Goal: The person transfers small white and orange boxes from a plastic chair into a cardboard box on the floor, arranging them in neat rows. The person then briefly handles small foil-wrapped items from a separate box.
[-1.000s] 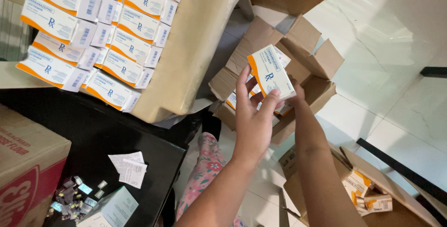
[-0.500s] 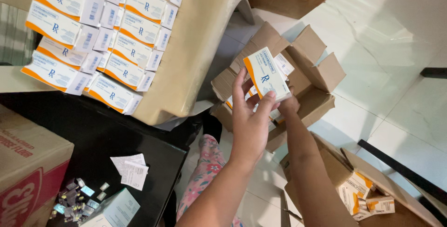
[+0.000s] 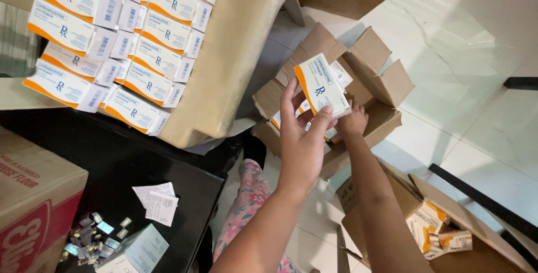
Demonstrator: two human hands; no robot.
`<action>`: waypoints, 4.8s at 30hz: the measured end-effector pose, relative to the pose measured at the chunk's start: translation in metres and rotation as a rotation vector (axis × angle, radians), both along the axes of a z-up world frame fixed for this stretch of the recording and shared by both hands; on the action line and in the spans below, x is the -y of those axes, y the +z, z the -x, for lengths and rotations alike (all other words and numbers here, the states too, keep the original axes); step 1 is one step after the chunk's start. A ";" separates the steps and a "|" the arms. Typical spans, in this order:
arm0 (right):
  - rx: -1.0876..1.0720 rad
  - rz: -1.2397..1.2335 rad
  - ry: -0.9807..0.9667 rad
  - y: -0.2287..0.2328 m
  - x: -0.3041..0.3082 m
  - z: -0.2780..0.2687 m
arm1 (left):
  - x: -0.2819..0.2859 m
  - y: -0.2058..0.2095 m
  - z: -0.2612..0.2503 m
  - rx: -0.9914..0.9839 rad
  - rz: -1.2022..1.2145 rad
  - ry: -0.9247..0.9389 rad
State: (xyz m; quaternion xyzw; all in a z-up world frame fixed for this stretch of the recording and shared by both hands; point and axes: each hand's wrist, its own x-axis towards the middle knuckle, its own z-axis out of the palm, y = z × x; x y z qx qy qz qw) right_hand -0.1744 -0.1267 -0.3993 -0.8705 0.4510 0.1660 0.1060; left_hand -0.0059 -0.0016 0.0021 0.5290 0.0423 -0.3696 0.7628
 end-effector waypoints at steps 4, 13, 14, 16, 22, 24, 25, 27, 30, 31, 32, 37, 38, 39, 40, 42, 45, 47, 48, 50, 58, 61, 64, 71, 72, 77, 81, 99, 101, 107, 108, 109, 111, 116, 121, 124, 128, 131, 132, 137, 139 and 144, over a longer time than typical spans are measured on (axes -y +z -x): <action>0.028 -0.055 -0.032 0.006 0.029 0.004 | 0.001 -0.001 0.003 -0.016 -0.025 -0.011; 0.138 -0.383 -0.216 0.002 0.058 0.022 | 0.004 0.002 0.004 -0.003 -0.060 -0.028; 0.157 -0.388 -0.205 0.002 0.058 0.022 | 0.004 0.003 0.005 -0.011 -0.055 -0.026; 0.192 -0.409 -0.189 0.001 0.056 0.018 | 0.005 0.002 0.004 -0.022 -0.041 -0.022; 0.268 -0.168 -0.176 0.026 0.028 0.018 | 0.003 0.003 0.003 0.008 0.006 -0.020; 0.318 -0.042 -0.205 0.039 0.015 0.019 | 0.004 0.002 0.003 -0.002 -0.002 -0.011; 0.353 -0.094 -0.218 0.043 0.010 0.018 | 0.004 0.002 0.002 -0.007 -0.005 -0.007; 0.418 -0.200 -0.247 0.050 0.004 0.017 | 0.003 0.000 0.004 0.000 -0.029 -0.023; 0.364 -0.231 -0.245 0.055 0.006 0.017 | 0.003 -0.001 0.007 0.004 -0.050 -0.034; 0.369 -0.251 -0.260 0.055 0.008 0.016 | 0.003 -0.001 0.006 0.007 -0.055 -0.033; 0.374 -0.271 -0.274 0.055 0.011 0.016 | 0.003 -0.001 0.005 0.012 -0.036 -0.028; 0.409 -0.336 -0.213 0.047 0.012 0.027 | 0.003 0.000 0.003 -0.013 0.019 0.004; 0.372 -0.354 -0.226 0.041 0.009 0.026 | 0.003 0.000 0.003 -0.004 0.004 -0.008; 0.334 -0.373 -0.240 0.036 0.006 0.027 | 0.003 0.000 0.004 0.003 -0.013 -0.019; 0.362 -0.290 -0.136 0.030 0.003 0.025 | 0.003 -0.001 0.005 0.010 -0.029 -0.031; 0.414 -0.129 0.071 0.020 -0.004 0.020 | 0.004 -0.002 0.007 0.005 -0.022 -0.027; 0.162 -0.396 -0.280 0.020 -0.007 0.009 | 0.003 -0.002 0.006 0.014 -0.021 -0.019; 0.135 -0.395 -0.270 0.031 -0.003 0.003 | 0.003 -0.001 0.005 0.017 -0.022 -0.015; 0.116 -0.396 -0.266 0.038 -0.004 0.004 | 0.003 0.000 0.005 0.010 -0.024 -0.015; 0.141 -0.329 -0.098 0.050 0.001 -0.004 | 0.006 -0.001 0.004 0.021 -0.030 -0.027; 0.794 -0.779 -0.443 0.012 -0.008 -0.018 | 0.004 -0.004 0.005 0.051 -0.068 -0.030; 0.862 -1.005 -0.664 -0.016 -0.005 -0.016 | 0.004 -0.004 0.005 0.033 -0.001 0.002; 1.268 -1.501 -1.054 -0.039 -0.011 -0.022 | 0.005 -0.005 0.011 0.023 -0.012 -0.025; 1.054 -0.670 -0.516 0.032 0.007 -0.023 | 0.003 -0.011 0.006 0.380 -0.280 -0.182; 0.932 -0.442 -0.363 0.061 0.010 -0.024 | 0.004 -0.012 0.006 0.457 -0.321 -0.208; 1.553 -1.236 -0.679 0.233 -0.037 0.020 | 0.005 -0.013 0.028 0.620 -0.417 -0.509; 1.526 -1.091 -0.718 0.250 -0.025 0.026 | 0.004 -0.006 0.024 0.882 -0.492 -0.641; 0.807 -0.659 -0.651 -0.021 -0.003 -0.005 | -0.004 0.006 0.006 0.878 -0.474 -0.252; 0.830 -0.712 -0.684 -0.014 -0.002 -0.001 | -0.003 0.008 0.008 0.879 -0.474 -0.243; 0.539 -0.864 -0.467 0.031 0.040 0.008 | -0.007 0.022 0.002 0.869 -0.478 -0.211; 0.360 -0.775 -0.318 0.037 0.050 0.008 | -0.008 0.024 0.000 0.858 -0.469 -0.200; 0.039 -0.417 -0.038 0.039 0.053 0.009 | -0.010 0.024 -0.002 0.849 -0.461 -0.199; 0.212 -0.290 0.137 0.040 0.052 0.008 | -0.014 0.026 -0.001 0.815 -0.470 -0.205; 0.781 -1.080 -0.831 0.032 0.039 -0.005 | -0.015 0.026 -0.003 0.813 -0.491 -0.214; 0.619 -0.893 -0.722 0.031 0.037 0.003 | -0.015 0.022 -0.005 0.834 -0.493 -0.186; 0.762 -0.836 -0.709 0.033 0.022 0.008 | -0.010 0.023 0.000 0.790 -0.463 -0.219; 0.885 -0.614 -0.613 0.059 -0.018 0.018 | -0.007 0.022 0.011 0.798 -0.442 -0.187; 1.026 -0.468 -0.491 0.113 -0.045 -0.012 | -0.010 0.028 0.003 0.772 -0.434 -0.099; 1.073 -0.428 -0.445 0.135 -0.055 -0.024 | -0.013 0.031 -0.001 0.755 -0.426 -0.058; 1.309 -0.504 -0.310 0.265 -0.085 -0.118 | -0.040 0.045 -0.028 0.708 -0.320 0.319; 1.335 -0.355 -0.047 0.321 -0.095 -0.168 | -0.063 0.051 -0.041 0.767 -0.376 0.584; 1.280 -0.311 0.513 0.414 -0.128 -0.323 | -0.120 0.053 -0.077 0.611 -0.375 0.933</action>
